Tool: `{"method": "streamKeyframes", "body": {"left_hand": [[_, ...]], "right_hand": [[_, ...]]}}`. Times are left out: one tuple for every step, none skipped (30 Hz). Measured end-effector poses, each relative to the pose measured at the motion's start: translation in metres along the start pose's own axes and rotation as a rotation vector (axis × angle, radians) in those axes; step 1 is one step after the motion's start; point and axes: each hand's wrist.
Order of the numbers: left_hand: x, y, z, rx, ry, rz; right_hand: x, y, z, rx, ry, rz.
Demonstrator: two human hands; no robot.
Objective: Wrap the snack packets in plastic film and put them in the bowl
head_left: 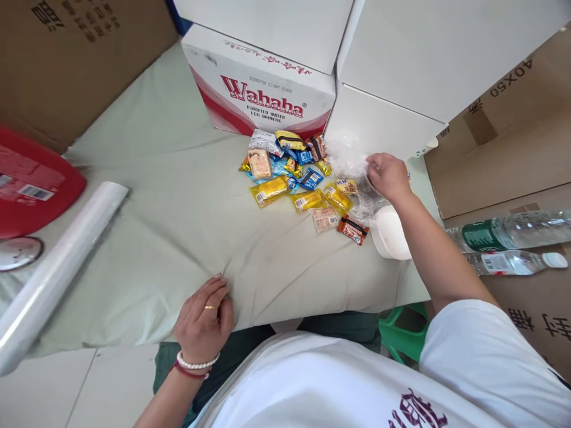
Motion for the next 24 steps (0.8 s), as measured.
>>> {"method": "streamKeyframes", "body": {"left_hand": [[0.000, -0.001, -0.001, -0.006, -0.020, 0.030], [-0.001, -0.002, -0.002, -0.013, -0.045, 0.064], [-0.004, -0.004, -0.004, -0.024, -0.079, 0.098], [-0.008, -0.006, -0.006, -0.034, -0.124, 0.135], [-0.013, -0.008, -0.010, -0.038, -0.184, 0.178], [-0.021, -0.010, -0.014, -0.024, -0.269, 0.237], [-0.031, -0.011, -0.020, 0.012, -0.377, 0.321], [-0.041, -0.011, -0.027, 0.071, -0.500, 0.430], [-0.052, -0.010, -0.035, 0.154, -0.652, 0.578], [-0.063, -0.007, -0.044, 0.242, -0.788, 0.743], [-0.073, -0.003, -0.054, 0.322, -0.893, 0.889], [-0.081, 0.003, -0.065, 0.357, -0.983, 1.019], [-0.088, 0.010, -0.076, 0.388, -1.071, 1.147], [-0.094, 0.017, -0.087, 0.427, -1.148, 1.256], [-0.099, 0.024, -0.098, 0.466, -1.209, 1.345], [-0.104, 0.032, -0.108, 0.491, -1.254, 1.407], [-0.107, 0.039, -0.118, 0.490, -1.283, 1.439], [-0.111, 0.045, -0.127, 0.467, -1.294, 1.448], [-0.113, 0.050, -0.135, 0.420, -1.293, 1.438], [-0.115, 0.053, -0.141, 0.363, -1.283, 1.417], [-0.115, 0.055, -0.145, 0.308, -1.269, 1.389], [-0.113, 0.054, -0.145, 0.264, -1.254, 1.356], [-0.110, 0.052, -0.143, 0.232, -1.242, 1.316], [-0.105, 0.048, -0.136, 0.211, -1.235, 1.272]], "right_hand": [[-0.002, -0.001, 0.001, -0.036, 0.024, -0.043], [-0.003, -0.002, 0.002, -0.062, 0.048, -0.100], [-0.002, -0.003, 0.004, -0.080, 0.077, -0.184], [0.002, -0.004, 0.008, -0.094, 0.116, -0.305], [0.008, -0.005, 0.014, -0.102, 0.166, -0.467], [0.017, -0.006, 0.022, -0.097, 0.222, -0.660], [0.029, -0.007, 0.032, -0.072, 0.280, -0.863], [0.043, -0.008, 0.045, -0.024, 0.336, -1.056], [0.059, -0.009, 0.060, 0.047, 0.384, -1.221], [0.076, -0.008, 0.076, 0.125, 0.421, -1.342], [0.093, -0.007, 0.093, 0.191, 0.453, -1.422], [0.108, -0.004, 0.108, 0.241, 0.474, -1.473], [0.122, -0.001, 0.122, 0.283, 0.480, -1.503], [0.133, 0.003, 0.132, 0.325, 0.476, -1.518], [0.140, 0.007, 0.138, 0.361, 0.462, -1.521], [0.144, 0.010, 0.138, 0.389, 0.444, -1.514], [0.143, 0.012, 0.134, 0.396, 0.425, -1.501], [0.138, 0.013, 0.125, 0.370, 0.413, -1.484], [0.128, 0.012, 0.112, 0.312, 0.408, -1.460], [0.116, 0.010, 0.097, 0.232, 0.412, -1.427], [0.102, 0.006, 0.081, 0.141, 0.423, -1.375], [0.087, 0.002, 0.066, 0.071, 0.433, -1.293], [0.073, -0.002, 0.054, 0.027, 0.430, -1.159], [0.061, -0.006, 0.045, 0.003, 0.396, -0.969]]}}
Point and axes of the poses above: each hand's wrist, its own z-axis away from the middle knuckle, its own y-axis out of the palm, x = y × z, and after that the axes turned 1 degree about -z, right-handed
